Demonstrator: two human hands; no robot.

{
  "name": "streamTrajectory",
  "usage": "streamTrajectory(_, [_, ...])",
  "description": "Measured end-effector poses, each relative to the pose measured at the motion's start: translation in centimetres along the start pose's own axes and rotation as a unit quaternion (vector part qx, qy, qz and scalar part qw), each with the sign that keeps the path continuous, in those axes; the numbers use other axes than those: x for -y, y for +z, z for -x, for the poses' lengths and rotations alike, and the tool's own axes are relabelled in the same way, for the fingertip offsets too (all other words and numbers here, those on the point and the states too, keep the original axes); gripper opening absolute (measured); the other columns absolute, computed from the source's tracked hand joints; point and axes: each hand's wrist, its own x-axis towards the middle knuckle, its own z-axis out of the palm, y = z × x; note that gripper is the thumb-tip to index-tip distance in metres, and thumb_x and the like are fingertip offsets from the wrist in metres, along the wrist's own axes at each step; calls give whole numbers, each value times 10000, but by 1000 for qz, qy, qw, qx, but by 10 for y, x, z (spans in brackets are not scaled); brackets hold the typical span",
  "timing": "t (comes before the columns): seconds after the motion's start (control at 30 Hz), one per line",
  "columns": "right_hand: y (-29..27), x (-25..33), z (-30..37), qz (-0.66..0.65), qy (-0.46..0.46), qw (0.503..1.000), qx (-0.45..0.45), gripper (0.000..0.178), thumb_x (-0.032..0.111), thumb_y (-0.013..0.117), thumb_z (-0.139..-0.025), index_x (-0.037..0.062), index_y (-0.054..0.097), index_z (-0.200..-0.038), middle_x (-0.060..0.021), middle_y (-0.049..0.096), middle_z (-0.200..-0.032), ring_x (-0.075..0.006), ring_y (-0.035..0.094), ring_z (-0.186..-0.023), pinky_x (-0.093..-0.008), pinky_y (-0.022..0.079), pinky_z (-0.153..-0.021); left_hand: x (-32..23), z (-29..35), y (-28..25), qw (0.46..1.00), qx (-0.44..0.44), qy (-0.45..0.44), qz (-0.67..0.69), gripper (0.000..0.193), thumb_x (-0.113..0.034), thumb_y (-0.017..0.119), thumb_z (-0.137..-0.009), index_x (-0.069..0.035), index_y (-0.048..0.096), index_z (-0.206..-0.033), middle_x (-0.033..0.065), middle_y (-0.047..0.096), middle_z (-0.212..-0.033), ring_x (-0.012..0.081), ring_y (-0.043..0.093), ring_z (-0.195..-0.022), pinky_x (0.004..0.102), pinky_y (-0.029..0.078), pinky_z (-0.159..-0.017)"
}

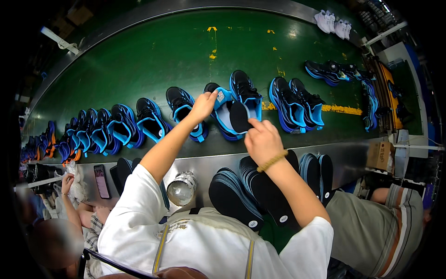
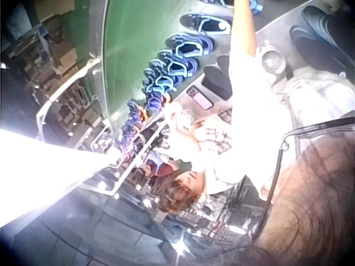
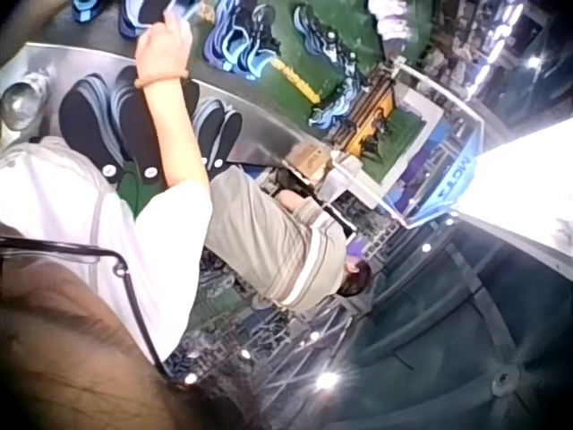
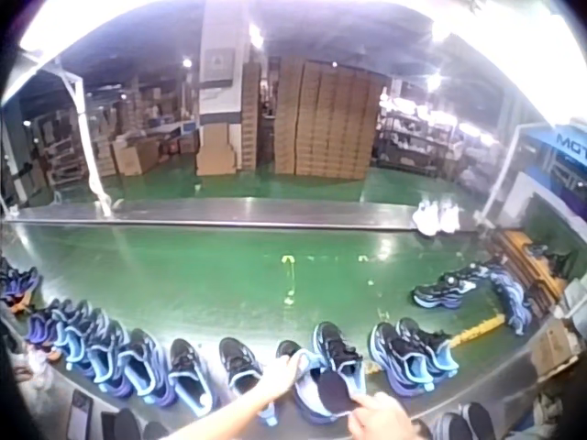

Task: The person inserts insoles into shoes on an assembly line. They pick up a blue insole, place it inside a black and blue sneaker, and smooth it down by hand before placing the shoe back on the conveyor belt and repeating the process with another shoe.

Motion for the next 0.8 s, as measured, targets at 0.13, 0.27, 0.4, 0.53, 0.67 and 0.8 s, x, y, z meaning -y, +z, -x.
streamTrajectory(0.13, [42,-9,-11,47,-34,996,65,88,84,525,-657,18,574,-626,-76,573,-904,-235,513,-755,-329,416,-711,6,17,5,993,22,-53,104,483,-383,344,-839,59,527,-765,278,538,-776,411,516,-785,424,401,-692])
streamTrajectory(0.27, [97,-19,-15,68,31,990,122,93,79,510,-662,26,587,-661,-112,562,-871,-251,525,-758,-328,424,-712,-4,26,-1,994,29,-25,105,447,-369,381,-836,53,508,-759,260,540,-730,394,530,-740,403,408,-652])
streamTrajectory(0.4, [127,-20,-26,48,149,970,186,138,99,496,-739,-22,551,-778,-162,540,-934,-310,550,-761,-380,441,-700,2,24,0,994,27,-11,109,434,-377,446,-810,51,519,-810,177,520,-620,233,517,-590,323,398,-558])
streamTrajectory(0.53, [99,0,-26,66,94,977,179,196,171,539,-713,30,545,-849,-154,499,-922,-303,534,-816,-391,440,-726,-1,28,-9,992,30,-31,120,525,-441,505,-752,65,532,-894,145,529,-617,195,512,-585,297,393,-538])
streamTrajectory(0.67, [70,-6,-56,105,149,873,453,261,229,558,-685,59,577,-882,-177,550,-849,-306,515,-875,-380,429,-755,-3,29,-7,990,14,-28,138,618,-488,525,-721,80,528,-962,125,549,-631,173,515,-582,281,391,-524])
streamTrajectory(0.8, [87,-31,-47,73,24,904,421,184,181,537,-661,45,611,-761,-192,561,-815,-312,538,-814,-372,442,-729,5,26,-6,989,61,-5,131,612,-474,498,-750,96,520,-972,145,559,-646,208,539,-606,302,406,-546])
